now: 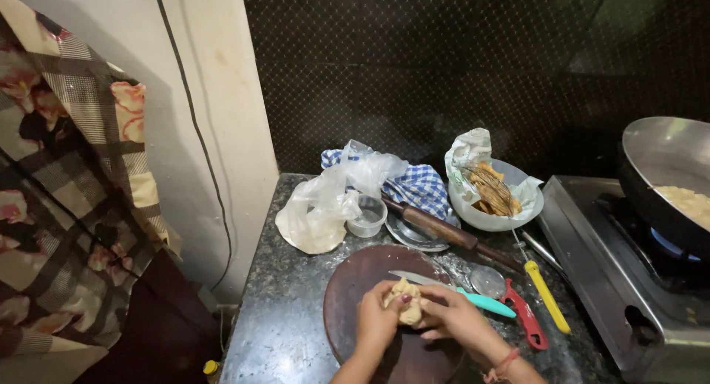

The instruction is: Preparing and frying small pieces of dough in a kitchen environment.

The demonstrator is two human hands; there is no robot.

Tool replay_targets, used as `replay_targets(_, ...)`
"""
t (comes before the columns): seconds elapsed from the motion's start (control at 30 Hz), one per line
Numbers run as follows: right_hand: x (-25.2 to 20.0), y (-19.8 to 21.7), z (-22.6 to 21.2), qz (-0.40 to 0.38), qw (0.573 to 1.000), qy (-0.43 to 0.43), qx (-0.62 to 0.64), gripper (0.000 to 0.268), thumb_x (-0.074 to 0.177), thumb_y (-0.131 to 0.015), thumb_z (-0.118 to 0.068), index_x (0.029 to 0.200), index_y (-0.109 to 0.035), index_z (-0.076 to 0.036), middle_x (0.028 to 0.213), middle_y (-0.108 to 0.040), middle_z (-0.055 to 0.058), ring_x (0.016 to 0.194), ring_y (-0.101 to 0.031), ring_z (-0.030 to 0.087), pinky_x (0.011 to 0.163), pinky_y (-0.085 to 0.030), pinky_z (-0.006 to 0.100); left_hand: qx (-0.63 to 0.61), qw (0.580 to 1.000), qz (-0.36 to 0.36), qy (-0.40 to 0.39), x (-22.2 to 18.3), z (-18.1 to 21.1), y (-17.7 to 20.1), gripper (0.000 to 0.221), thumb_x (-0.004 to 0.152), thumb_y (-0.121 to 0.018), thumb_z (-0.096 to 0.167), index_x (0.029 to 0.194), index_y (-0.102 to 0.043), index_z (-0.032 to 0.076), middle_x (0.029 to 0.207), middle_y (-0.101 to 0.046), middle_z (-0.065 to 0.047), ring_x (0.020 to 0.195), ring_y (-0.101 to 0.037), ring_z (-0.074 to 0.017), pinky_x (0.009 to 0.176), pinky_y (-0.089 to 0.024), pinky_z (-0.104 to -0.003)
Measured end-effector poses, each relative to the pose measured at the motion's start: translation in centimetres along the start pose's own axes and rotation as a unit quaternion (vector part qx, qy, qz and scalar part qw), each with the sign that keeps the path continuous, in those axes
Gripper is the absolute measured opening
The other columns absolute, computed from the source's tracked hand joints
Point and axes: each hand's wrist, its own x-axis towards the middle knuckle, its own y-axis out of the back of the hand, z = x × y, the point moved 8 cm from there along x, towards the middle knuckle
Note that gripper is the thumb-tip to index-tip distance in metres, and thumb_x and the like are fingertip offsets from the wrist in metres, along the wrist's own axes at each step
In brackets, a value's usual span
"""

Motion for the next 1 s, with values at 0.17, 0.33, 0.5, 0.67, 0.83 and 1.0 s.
replay_targets(0.17,-1.2,-0.8,0.2,-0.002,0.999,0.012,0.042,0.053,0.093,-0.065,-0.025,0.145,-0.058,-0.017,0.111,-0.074,0.003,0.092,-0.071,0.012,0.071,-0.060,0.031,0.072,0.997,0.035,0.009,-0.3,1.7,0.9,0.020,0.084,-0.076,0.024,0.098,-0.078,0.009,0.084,-0.078,-0.015,0.079,-0.077,-0.0298,0.072,-0.056,-0.040)
replay_targets(0.33,-1.4,-2.3,-0.2,-0.039,0.995,0.023,0.086,0.058,0.091,-0.067,-0.024,0.147,-0.055,-0.018,0.118,-0.072,0.002,0.098,-0.069,0.010,0.072,-0.060,0.031,0.154,0.986,0.055,-0.035,-0.6,2.6,0.9,0.024,0.089,-0.074,0.029,0.092,-0.073,0.005,0.082,-0.073,-0.020,0.078,-0.068,-0.0410,0.068,-0.052,-0.046)
replay_targets(0.5,0.1,-1.2,-0.5,-0.025,0.986,0.102,0.127,0.058,0.082,-0.073,-0.010,0.137,-0.054,-0.015,0.120,-0.071,0.006,0.096,-0.071,0.017,0.074,-0.062,0.034,0.054,0.997,0.021,-0.046,-1.1,4.0,1.3,0.030,0.094,-0.068,0.037,0.100,-0.075,0.008,0.084,-0.076,-0.015,0.079,-0.074,-0.0330,0.069,-0.055,-0.041)
replay_targets(0.67,-1.0,-0.4,-1.3,0.005,0.982,0.098,0.161,0.042,0.084,-0.064,-0.009,0.125,-0.059,-0.011,0.113,-0.071,0.006,0.096,-0.072,0.017,0.077,-0.063,0.037,-0.193,0.969,-0.136,0.071,1.9,-3.8,-2.1,0.041,0.097,-0.064,0.036,0.112,-0.076,0.000,0.101,-0.078,-0.009,0.088,-0.072,-0.0198,0.080,-0.057,-0.031)
replay_targets(0.83,-1.3,-0.3,0.0,-0.007,0.977,0.052,0.205,0.026,0.099,-0.059,-0.026,0.116,-0.060,-0.006,0.110,-0.067,0.008,0.097,-0.069,0.017,0.080,-0.060,0.038,-0.179,0.946,-0.224,0.150,1.0,-4.8,-3.2,0.049,0.085,-0.080,0.021,0.127,-0.064,0.003,0.112,-0.078,-0.005,0.097,-0.073,-0.0144,0.086,-0.057,-0.028)
replay_targets(1.0,-0.9,-0.6,-0.1,-0.024,0.987,0.102,0.120,0.043,0.086,-0.067,-0.003,0.127,-0.062,-0.014,0.115,-0.071,0.005,0.098,-0.071,0.015,0.080,-0.063,0.032,0.041,0.989,-0.143,-0.001,0.5,-0.6,-1.0,0.036,0.076,-0.084,0.013,0.111,-0.080,0.007,0.100,-0.082,-0.007,0.089,-0.078,-0.0149,0.082,-0.057,-0.029)
